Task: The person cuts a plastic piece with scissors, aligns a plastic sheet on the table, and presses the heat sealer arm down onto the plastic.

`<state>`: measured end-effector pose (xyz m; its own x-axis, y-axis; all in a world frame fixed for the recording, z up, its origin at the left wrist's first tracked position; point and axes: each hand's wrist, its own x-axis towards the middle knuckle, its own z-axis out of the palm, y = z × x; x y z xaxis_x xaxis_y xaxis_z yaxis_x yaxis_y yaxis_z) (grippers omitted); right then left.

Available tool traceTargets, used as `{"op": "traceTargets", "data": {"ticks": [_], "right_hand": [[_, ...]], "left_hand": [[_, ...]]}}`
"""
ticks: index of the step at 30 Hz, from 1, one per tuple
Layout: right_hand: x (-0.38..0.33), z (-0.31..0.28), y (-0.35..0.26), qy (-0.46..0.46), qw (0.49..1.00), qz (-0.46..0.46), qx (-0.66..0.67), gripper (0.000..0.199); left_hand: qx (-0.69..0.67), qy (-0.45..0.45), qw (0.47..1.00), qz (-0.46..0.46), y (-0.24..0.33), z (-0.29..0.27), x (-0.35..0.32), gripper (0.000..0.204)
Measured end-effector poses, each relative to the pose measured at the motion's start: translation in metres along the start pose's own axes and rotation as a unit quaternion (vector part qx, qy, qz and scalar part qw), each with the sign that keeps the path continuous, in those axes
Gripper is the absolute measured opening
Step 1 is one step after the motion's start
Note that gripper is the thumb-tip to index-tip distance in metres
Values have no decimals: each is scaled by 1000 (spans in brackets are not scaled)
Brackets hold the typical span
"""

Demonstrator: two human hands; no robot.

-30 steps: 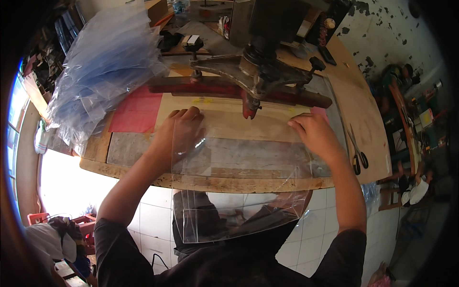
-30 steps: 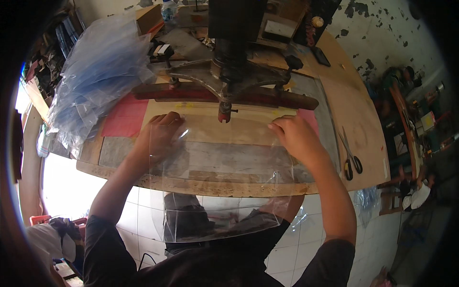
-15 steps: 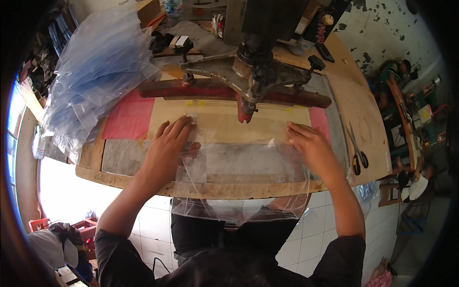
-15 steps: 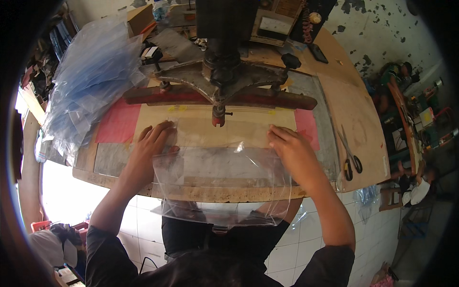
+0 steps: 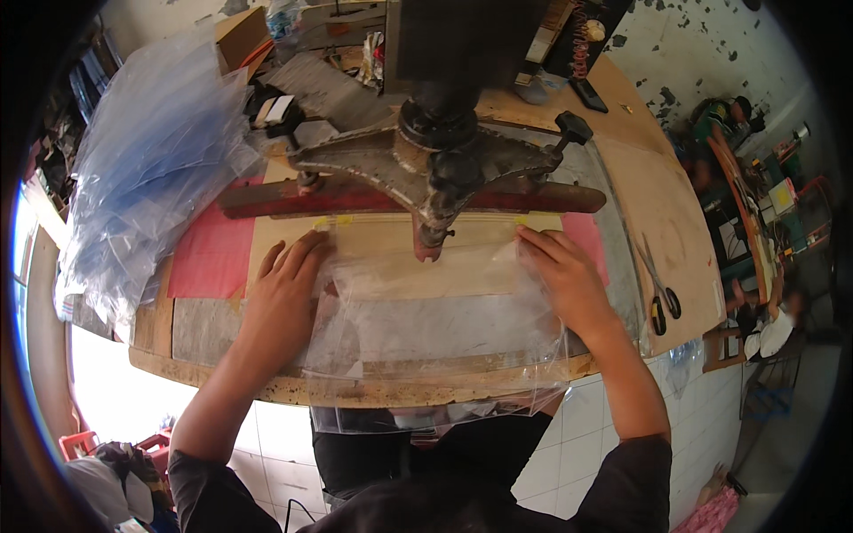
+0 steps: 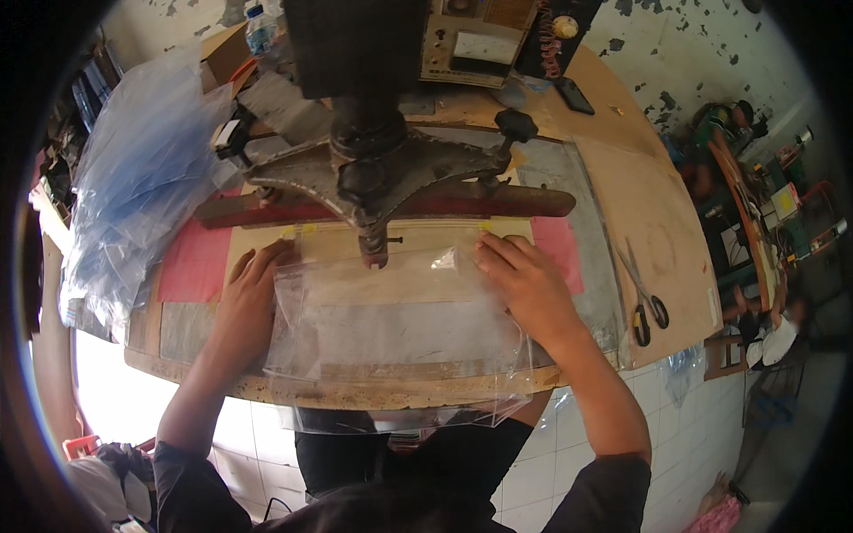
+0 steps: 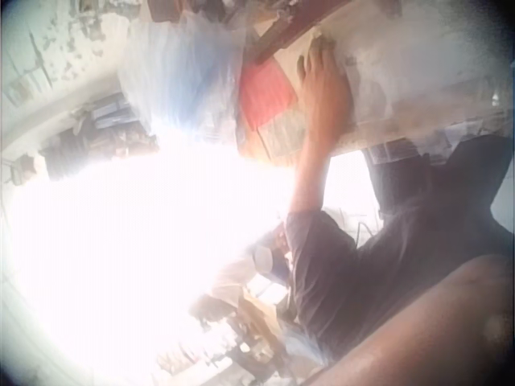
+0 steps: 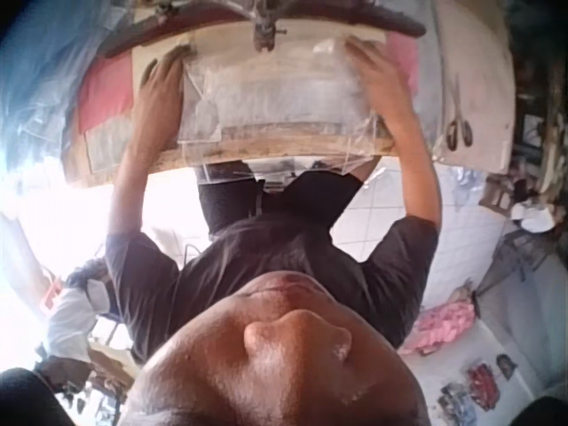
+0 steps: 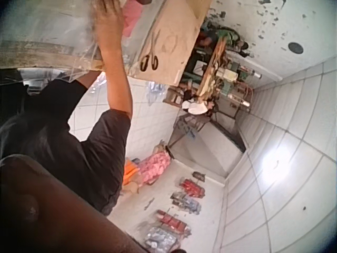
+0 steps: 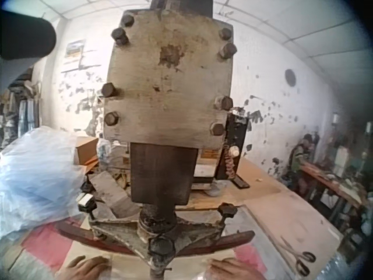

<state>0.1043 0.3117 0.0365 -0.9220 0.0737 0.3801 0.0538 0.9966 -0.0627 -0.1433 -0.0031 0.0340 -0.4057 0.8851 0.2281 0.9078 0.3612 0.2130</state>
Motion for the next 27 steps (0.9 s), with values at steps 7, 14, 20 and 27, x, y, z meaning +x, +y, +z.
{"op": "traceTargets", "data": {"ticks": [7,14,20,27], "right_hand": [[1,4,6,7,1000,24,19,34],[3,12,7,11,998,43,53,33],[4,6,5,6,997,49,60,34],[11,1,-3,10,991,88,99,28]], "left_hand": [[-25,1,1000,-11,5,-2,8,66],[-24,-14,999,-25,6,-7,10,69],[-47,-6,999,-22,8,-10,12,70],[-78,13,997,-17,1,-2,6,72]]}}
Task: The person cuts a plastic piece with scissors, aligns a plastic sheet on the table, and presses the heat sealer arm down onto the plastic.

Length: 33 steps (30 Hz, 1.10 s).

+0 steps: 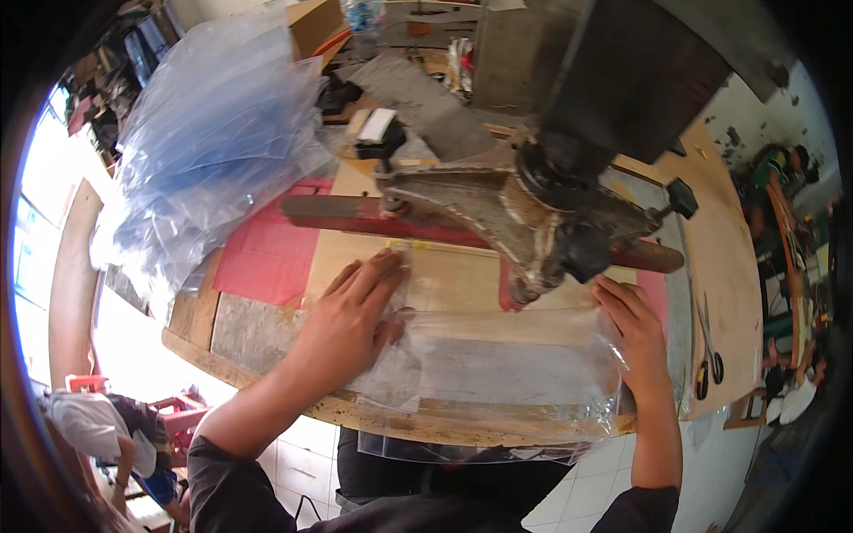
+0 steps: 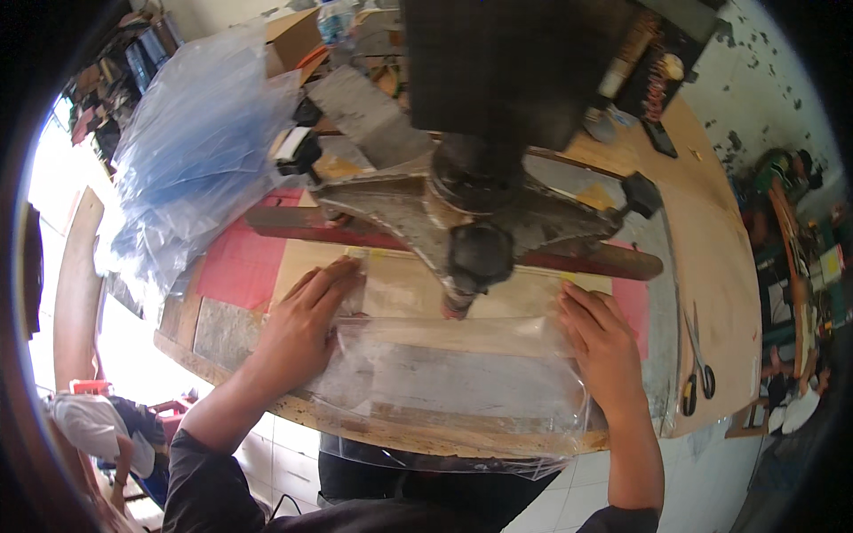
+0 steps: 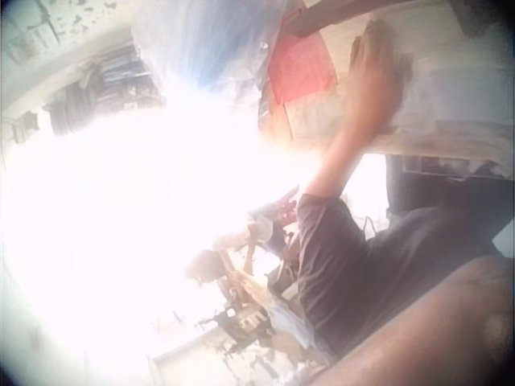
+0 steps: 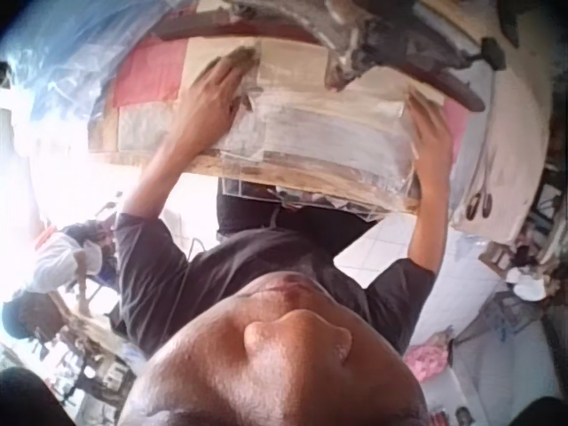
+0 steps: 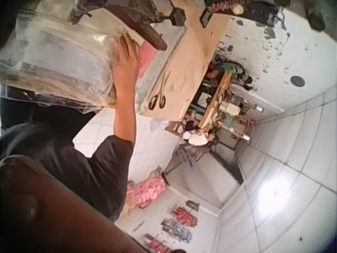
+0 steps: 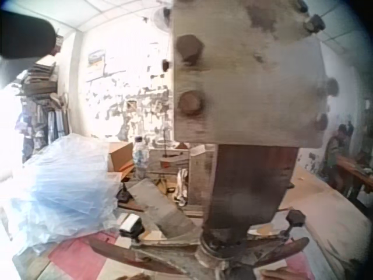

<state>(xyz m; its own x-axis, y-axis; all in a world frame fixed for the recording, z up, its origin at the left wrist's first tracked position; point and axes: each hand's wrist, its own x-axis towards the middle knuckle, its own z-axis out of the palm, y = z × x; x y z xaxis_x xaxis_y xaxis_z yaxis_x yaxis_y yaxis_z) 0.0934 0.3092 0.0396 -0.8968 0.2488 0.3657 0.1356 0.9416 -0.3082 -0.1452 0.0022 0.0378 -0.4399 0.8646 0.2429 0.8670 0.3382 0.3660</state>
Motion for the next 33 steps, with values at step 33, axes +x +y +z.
{"op": "traceTargets", "data": {"ticks": [33], "right_hand": [[3,1,3,-3,1000,18,13,30]], "left_hand": [[29,-7,999,16,-5,9,-4,48]]}}
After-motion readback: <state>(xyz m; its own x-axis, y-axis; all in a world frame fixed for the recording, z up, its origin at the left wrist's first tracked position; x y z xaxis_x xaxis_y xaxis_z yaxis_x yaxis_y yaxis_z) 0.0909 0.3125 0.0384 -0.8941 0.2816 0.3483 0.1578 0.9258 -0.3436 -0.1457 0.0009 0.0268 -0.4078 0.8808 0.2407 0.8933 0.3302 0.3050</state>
